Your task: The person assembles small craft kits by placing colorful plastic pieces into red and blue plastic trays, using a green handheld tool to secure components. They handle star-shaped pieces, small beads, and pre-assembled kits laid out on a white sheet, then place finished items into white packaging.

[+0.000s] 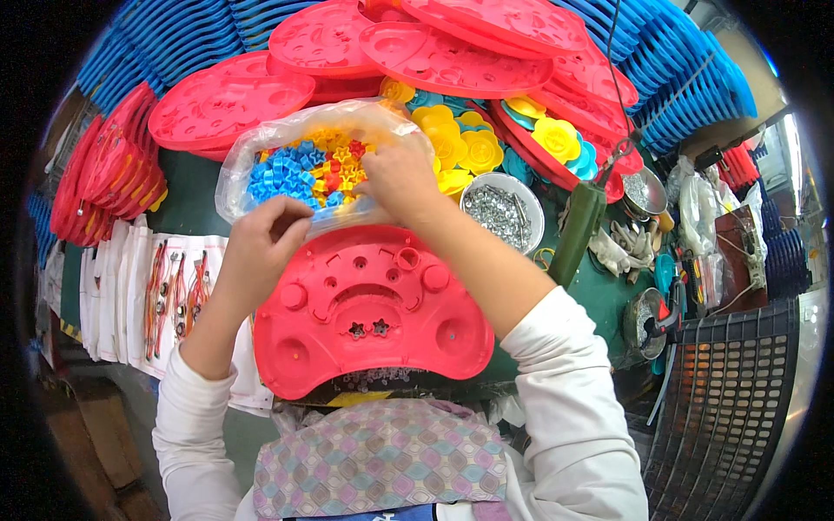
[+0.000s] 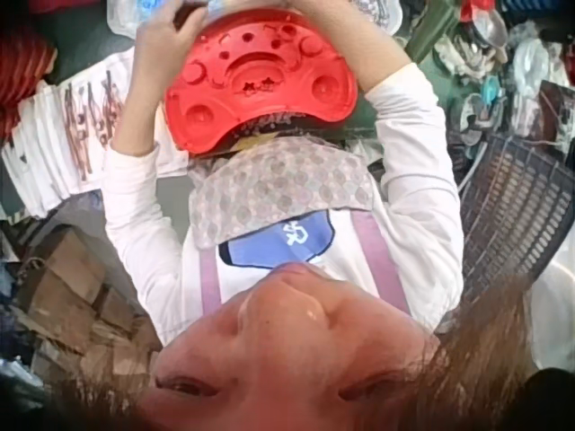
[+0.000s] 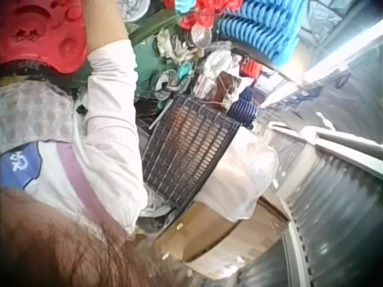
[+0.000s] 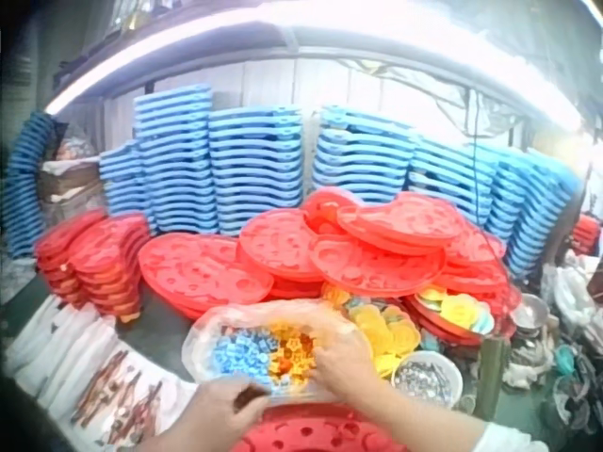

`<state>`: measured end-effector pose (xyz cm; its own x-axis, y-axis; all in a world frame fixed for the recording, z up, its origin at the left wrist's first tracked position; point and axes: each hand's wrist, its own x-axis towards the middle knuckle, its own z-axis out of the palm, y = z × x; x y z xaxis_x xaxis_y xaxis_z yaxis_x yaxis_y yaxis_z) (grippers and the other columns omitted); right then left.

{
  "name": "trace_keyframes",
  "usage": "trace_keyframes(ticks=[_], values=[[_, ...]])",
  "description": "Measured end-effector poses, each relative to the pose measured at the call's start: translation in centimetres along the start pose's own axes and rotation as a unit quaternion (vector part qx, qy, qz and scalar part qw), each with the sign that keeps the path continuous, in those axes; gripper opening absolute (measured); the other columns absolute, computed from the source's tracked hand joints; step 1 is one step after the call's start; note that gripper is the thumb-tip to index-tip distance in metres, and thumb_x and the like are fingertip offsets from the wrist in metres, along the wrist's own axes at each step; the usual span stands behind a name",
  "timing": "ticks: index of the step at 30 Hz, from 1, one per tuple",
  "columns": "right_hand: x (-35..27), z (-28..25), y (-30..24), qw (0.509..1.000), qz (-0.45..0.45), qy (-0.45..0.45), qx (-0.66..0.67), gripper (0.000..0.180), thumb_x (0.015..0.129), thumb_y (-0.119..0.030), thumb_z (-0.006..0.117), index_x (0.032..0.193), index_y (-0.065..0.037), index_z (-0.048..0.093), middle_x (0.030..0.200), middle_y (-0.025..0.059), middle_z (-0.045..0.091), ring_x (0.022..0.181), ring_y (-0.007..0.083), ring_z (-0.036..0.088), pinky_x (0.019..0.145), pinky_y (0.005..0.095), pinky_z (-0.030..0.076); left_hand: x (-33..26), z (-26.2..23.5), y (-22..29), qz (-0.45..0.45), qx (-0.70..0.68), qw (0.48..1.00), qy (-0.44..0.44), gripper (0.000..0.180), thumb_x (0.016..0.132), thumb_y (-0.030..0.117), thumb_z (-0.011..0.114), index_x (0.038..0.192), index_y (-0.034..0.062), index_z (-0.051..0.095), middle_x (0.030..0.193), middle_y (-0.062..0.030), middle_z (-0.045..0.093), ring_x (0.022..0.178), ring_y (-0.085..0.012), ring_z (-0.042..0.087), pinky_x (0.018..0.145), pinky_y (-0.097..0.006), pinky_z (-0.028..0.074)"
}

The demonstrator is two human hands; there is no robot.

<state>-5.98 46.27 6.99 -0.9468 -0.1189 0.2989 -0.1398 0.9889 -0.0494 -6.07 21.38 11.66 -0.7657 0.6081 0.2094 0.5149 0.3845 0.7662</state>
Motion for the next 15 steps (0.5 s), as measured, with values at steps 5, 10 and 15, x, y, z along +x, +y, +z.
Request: trace_keyframes(ticks=[5, 10, 15], values=[[-0.3, 0.4, -0.8, 0.998, 0.044, -0.005, 0.038, 0.039, 0.081, -0.037, 0.081, 0.103, -0.008, 0.067, 0.099, 0.0113, 0.066, 0.095, 0.0324, 0.068, 0.080, 0.0443, 0.054, 4.0, 1.2, -3.2, 0.127, 0.198, 0.967, 0.095, 0.014, 0.086, 0.007, 0.071, 0.099, 0.0018, 0.066, 0.096, -0.0159, 0.063, 0.093, -0.0337, 0.064, 0.082, -0.044, 0.053], [0.4, 2.0, -2.3, 0.985, -0.061, 0.105, 0.125, 0.034, 0.078, -0.026, 0.081, 0.104, -0.010, 0.068, 0.099, 0.0092, 0.062, 0.094, 0.0289, 0.065, 0.081, 0.0416, 0.055, 5.1, 2.0, -4.1, 0.101, 0.345, 0.932, 0.047, 0.033, 0.080, 0.008, 0.079, 0.110, 0.0045, 0.066, 0.111, -0.0142, 0.060, 0.107, -0.0340, 0.057, 0.092, -0.044, 0.049], [1.4, 2.2, -3.2, 0.989, -0.037, 0.084, 0.118, 0.033, 0.078, -0.018, 0.080, 0.107, -0.008, 0.068, 0.094, 0.0071, 0.063, 0.095, 0.0266, 0.064, 0.083, 0.0389, 0.054, 4.5, 1.9, -4.5, 0.086, 0.287, 0.950, 0.087, 0.034, 0.082, 0.009, 0.079, 0.113, 0.0046, 0.066, 0.110, -0.0135, 0.060, 0.103, -0.0338, 0.061, 0.087, -0.040, 0.052]])
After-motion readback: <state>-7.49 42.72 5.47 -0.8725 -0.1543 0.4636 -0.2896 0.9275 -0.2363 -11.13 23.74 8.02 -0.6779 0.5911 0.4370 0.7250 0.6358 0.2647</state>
